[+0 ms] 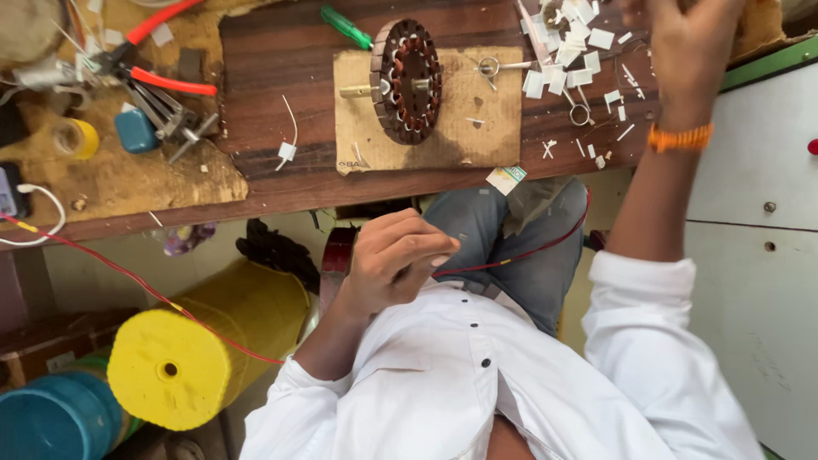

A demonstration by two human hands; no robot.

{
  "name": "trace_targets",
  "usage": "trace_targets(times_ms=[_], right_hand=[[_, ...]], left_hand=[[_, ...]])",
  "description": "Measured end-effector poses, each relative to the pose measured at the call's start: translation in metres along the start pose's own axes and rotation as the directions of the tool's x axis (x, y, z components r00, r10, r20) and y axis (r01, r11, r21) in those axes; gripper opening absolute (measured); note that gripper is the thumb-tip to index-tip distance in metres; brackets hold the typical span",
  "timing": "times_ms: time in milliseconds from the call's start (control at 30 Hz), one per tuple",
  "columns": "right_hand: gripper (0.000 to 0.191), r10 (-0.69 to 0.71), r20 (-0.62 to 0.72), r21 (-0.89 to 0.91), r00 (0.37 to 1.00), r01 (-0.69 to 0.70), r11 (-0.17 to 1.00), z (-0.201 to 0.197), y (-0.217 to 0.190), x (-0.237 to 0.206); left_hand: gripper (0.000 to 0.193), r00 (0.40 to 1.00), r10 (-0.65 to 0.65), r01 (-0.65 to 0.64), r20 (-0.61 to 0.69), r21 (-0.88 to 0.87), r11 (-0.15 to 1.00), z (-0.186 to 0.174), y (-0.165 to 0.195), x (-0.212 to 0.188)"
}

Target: The person strips red wire ends and inserts them into a motor rotor. They then cut small white insulating pieces with scissors and place them into the rotor slots, using a screwdriver to adjust the components.

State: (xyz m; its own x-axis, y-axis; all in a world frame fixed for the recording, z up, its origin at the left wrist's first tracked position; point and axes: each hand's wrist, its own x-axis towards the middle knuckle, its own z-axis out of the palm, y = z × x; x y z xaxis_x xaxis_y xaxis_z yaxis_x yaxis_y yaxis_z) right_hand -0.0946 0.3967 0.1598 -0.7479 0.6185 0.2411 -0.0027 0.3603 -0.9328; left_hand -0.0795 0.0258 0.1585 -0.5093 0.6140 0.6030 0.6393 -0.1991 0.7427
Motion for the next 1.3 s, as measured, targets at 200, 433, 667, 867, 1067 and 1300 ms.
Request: trace_targets(times_ms=[200,433,667,867,1067,1300], right_hand=[[0.014,-0.34,0.356,-0.349,0.87,0.462,0.815,-0.005,0.027,-0.051],[0.022,-0.28,0.273,-0.535,0.92,0.388,0.751,0.019,0.052,-0.066],[0.013,0.048,0.203,-0.023,0.978,-0.044,0.999,0.008,0.052,-0.076],[0.017,0.2,0.089,0.48,0.976,-0.218,0.85,0.0,0.052,-0.089],[0.016,0.243,0.177,0.732,0.954,-0.293,0.616,0.01,0.038,-0.135],[0.018,0.198,0.401,0.587,0.894,-0.417,0.693,0.042,-0.007,-0.202]], left_hand=[[0.022,0.991,-0.132,0.133,0.032,-0.056,0.989,0.018,-0.014,-0.015],[0.023,0.994,-0.027,0.035,0.107,-0.077,0.996,0.022,-0.016,-0.002],[0.02,0.992,-0.06,0.072,0.109,-0.107,0.992,0.017,-0.015,-0.003],[0.017,0.985,-0.121,0.137,0.124,-0.13,0.982,0.025,-0.016,0.0],[0.028,0.975,-0.116,0.136,0.191,-0.093,0.986,0.027,-0.022,0.013],[0.039,0.977,0.024,-0.038,0.211,0.063,0.997,0.023,-0.03,0.024]])
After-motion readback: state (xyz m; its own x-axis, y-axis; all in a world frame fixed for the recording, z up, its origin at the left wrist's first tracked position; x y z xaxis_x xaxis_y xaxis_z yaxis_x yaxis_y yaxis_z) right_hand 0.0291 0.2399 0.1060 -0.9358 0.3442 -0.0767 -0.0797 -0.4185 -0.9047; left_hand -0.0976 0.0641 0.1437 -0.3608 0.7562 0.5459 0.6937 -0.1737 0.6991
